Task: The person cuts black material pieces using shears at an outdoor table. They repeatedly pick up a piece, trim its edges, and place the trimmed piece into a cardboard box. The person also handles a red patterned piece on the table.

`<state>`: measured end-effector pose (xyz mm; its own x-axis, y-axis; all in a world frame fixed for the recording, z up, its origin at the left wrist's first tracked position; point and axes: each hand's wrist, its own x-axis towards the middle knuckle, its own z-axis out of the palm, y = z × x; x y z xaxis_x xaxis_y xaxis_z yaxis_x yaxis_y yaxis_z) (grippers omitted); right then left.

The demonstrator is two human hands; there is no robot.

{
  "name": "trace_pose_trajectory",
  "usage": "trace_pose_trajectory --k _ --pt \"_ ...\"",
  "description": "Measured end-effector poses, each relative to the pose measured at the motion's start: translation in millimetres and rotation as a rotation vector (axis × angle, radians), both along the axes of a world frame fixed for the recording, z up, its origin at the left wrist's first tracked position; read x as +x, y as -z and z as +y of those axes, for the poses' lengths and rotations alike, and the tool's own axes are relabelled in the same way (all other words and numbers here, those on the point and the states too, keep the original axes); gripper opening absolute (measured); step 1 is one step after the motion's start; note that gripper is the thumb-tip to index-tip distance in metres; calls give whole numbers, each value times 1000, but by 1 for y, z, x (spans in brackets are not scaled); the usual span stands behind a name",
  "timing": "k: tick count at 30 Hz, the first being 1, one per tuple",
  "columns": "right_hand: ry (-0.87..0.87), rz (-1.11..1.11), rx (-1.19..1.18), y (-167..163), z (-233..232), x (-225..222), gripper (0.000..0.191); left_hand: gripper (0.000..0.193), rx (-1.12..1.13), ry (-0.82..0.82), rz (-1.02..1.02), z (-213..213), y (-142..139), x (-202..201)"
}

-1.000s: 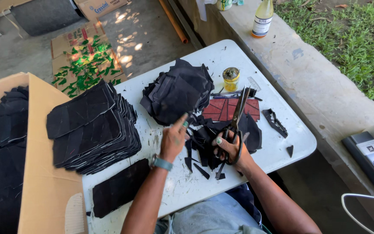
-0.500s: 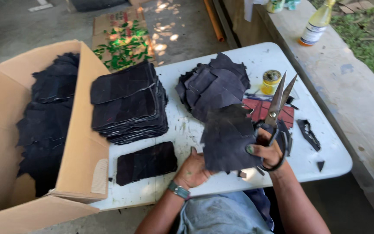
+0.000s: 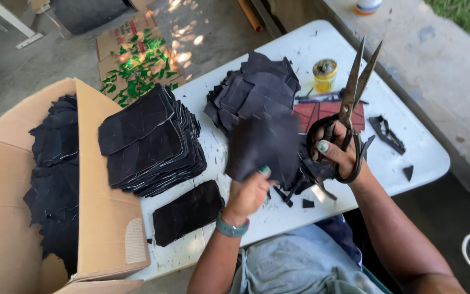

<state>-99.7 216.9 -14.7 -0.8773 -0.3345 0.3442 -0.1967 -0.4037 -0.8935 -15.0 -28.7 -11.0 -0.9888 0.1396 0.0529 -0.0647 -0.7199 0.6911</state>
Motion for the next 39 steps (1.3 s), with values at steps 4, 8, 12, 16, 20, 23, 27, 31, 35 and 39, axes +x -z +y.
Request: trace_pose_trajectory --k 4,8,12,16,20,23,27,31,35,39 --pt "-43 -159 99 18 -25 24 19 44 38 -213 215 -4 -19 -26" --pt "-107 -101 311 38 -57 53 26 43 9 -336 238 4 -29 -40" --pt "-136 -4 365 36 -68 60 37 39 -74 -358 326 7 -22 -44" --pt "-204 -106 293 23 -69 63 43 36 -118 -373 310 -1 -11 -42" --pt "-219 -149 350 18 -69 69 42 38 -139 -401 290 -4 -6 -37" --pt "-200 -135 351 19 -68 68 42 40 -173 -389 262 -5 -13 -33" --pt "-229 -121 310 19 -56 61 40 53 -244 -346 273 -23 -37 -25" --pt "-192 -66 491 19 -33 61 39 51 -859 -316 248 -64 -68 -19" --pt "-167 -67 620 17 -26 66 43 47 -776 -203 150 -86 -83 -27" --pt "-142 22 667 12 -28 69 44 41 -716 -126 153 -88 -85 -29"
